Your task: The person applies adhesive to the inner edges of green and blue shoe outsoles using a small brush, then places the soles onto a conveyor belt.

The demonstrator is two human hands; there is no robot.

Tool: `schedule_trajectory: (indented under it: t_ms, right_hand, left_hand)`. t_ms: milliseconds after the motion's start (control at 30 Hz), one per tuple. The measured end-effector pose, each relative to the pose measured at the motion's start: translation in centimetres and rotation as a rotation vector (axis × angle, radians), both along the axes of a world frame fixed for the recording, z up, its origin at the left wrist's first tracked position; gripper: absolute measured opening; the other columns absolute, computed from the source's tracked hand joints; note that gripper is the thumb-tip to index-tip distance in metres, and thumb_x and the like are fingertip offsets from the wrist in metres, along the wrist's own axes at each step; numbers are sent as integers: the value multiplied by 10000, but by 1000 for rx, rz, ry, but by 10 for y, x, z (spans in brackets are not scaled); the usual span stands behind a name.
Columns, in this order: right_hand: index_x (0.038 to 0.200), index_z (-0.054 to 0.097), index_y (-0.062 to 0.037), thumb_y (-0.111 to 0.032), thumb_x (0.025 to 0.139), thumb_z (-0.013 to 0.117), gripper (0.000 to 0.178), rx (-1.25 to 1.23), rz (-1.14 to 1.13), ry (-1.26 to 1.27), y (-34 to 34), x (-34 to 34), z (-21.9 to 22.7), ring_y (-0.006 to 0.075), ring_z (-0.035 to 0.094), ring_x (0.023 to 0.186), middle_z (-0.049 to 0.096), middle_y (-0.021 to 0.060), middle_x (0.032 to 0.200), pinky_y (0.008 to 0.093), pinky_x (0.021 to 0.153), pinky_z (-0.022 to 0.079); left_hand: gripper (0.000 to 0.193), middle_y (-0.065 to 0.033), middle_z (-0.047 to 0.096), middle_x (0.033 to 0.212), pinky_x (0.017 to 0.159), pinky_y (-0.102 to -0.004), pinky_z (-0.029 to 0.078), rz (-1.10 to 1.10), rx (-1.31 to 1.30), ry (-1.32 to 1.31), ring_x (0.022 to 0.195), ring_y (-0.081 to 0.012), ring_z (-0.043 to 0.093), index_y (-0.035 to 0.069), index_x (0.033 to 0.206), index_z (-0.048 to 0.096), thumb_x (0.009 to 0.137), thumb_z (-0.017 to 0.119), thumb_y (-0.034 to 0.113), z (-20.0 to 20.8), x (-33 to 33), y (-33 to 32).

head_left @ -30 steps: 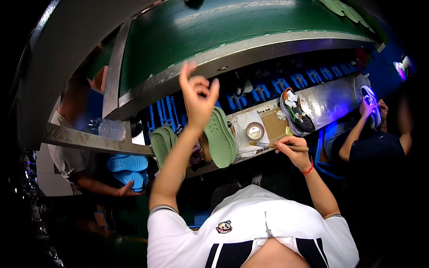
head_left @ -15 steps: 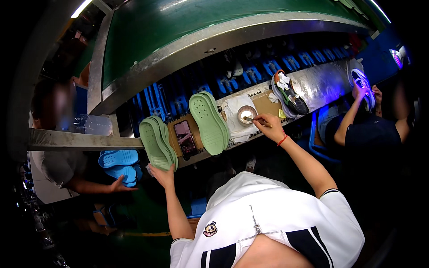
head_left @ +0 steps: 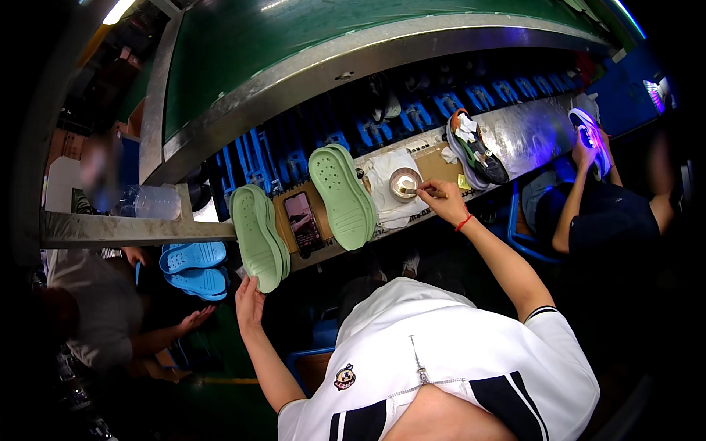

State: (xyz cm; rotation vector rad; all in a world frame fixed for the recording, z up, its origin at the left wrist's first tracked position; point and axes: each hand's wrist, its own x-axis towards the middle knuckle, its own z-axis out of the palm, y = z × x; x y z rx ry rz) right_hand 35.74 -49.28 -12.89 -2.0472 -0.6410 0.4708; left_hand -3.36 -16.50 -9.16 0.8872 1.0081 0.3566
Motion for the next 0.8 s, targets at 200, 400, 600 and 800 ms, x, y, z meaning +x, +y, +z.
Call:
schedule_trajectory:
  t_ms: [200,400,600,800]
  right_hand:
    - [865,666,4,-151,782,679,177,233,-118,35,-1,-2,24,145,639,619,657,102,698,249,570,482]
    - [849,661,28,-118,811,651,151,197,-89,192,-10,6,27,108,642,646,668,71,693,216,582,480]
    - [856,649,28,-69,853,611,104,465,13,315,-14,-28,131,89,626,694,667,73,771,194,615,475]
    - [808,671,-17,-55,782,659,48,384,250,-71,-4,-42,154,131,605,596,647,60,699,226,545,446]
  left_hand:
    - [592,-116,483,1253,931,-353,461,-105,-35,-222,1118,-233,526,18,1307,352,771,589,-62,47,66,-75]
    - [545,-136,518,1186,794,-386,561,-267,84,-276,1038,-247,580,4,1279,353,791,592,-34,55,160,-102]
    - [487,-138,520,1166,801,-357,565,-189,320,-339,1027,-225,569,-28,1220,392,781,588,-103,72,208,-126]
    - [439,-124,550,1123,825,-306,525,-218,479,-336,990,-188,585,-31,1180,428,785,613,-80,80,220,-138]
